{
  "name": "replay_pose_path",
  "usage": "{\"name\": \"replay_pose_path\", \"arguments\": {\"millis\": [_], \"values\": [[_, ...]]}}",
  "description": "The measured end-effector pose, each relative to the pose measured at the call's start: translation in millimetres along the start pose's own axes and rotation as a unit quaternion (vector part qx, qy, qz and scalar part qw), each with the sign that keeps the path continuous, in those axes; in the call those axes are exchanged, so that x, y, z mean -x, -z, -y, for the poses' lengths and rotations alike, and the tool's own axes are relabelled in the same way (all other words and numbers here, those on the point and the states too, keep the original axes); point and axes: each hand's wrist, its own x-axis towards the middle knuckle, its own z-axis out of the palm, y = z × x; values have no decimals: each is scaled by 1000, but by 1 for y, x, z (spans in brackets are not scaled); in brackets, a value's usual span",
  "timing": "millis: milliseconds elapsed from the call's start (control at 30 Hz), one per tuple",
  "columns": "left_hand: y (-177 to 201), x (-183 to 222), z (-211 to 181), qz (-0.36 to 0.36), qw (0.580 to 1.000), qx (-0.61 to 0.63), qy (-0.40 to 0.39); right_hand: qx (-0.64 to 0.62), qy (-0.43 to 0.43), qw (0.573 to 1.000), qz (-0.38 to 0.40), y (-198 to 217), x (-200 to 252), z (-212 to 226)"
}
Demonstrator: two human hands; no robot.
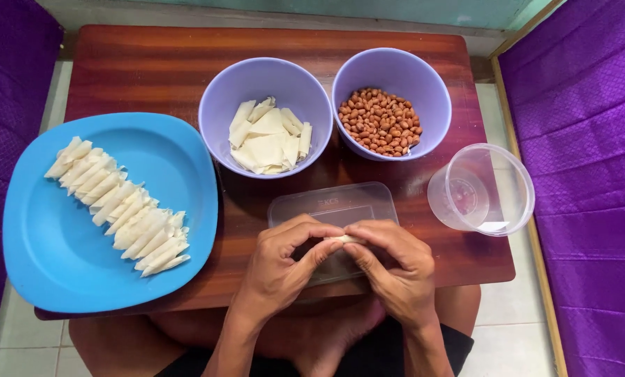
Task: Wrapping peanuts in small squares of dough to prepare snacks.
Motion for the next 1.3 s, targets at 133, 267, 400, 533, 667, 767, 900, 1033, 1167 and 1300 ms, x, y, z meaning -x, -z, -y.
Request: {"name": "replay_pose_path", "arguments": {"millis": [133, 267, 400, 533, 667, 767, 900, 1033, 1167, 1300], "values": [[1, 1, -3, -4, 1000, -6, -3, 10, 6, 1000, -19, -1, 5, 2], [1, 2, -2, -8, 1000, -5, -1, -5, -9, 999, -48, -3, 6, 0], [1, 5, -2, -17, 1000, -7, -7, 29, -3, 998, -47, -8, 7, 11], [4, 8, 1, -22, 1000, -5, -7, -31, -55, 996, -69, -7, 15, 2], [8, 16, -4, -23, 999, 4, -28, 48, 4, 999, -11, -12, 13, 13], [22, 26, -21, -27, 999, -17, -34, 77, 6, 996, 36, -8, 9, 32], [46, 48, -39, -70, 996, -33, -34, 141, 87, 979, 116, -29, -6, 68], [85, 70, -55, -127, 990, -57, -35, 150, 135, 962, 185, -62, -28, 81], [131, 93, -54, -213, 971, -108, -25, 152, 169, 943, 244, -104, -52, 100], [183, 90, -44, -360, 923, -135, 21, 186, 283, 906, 254, -158, -98, 112]]}}
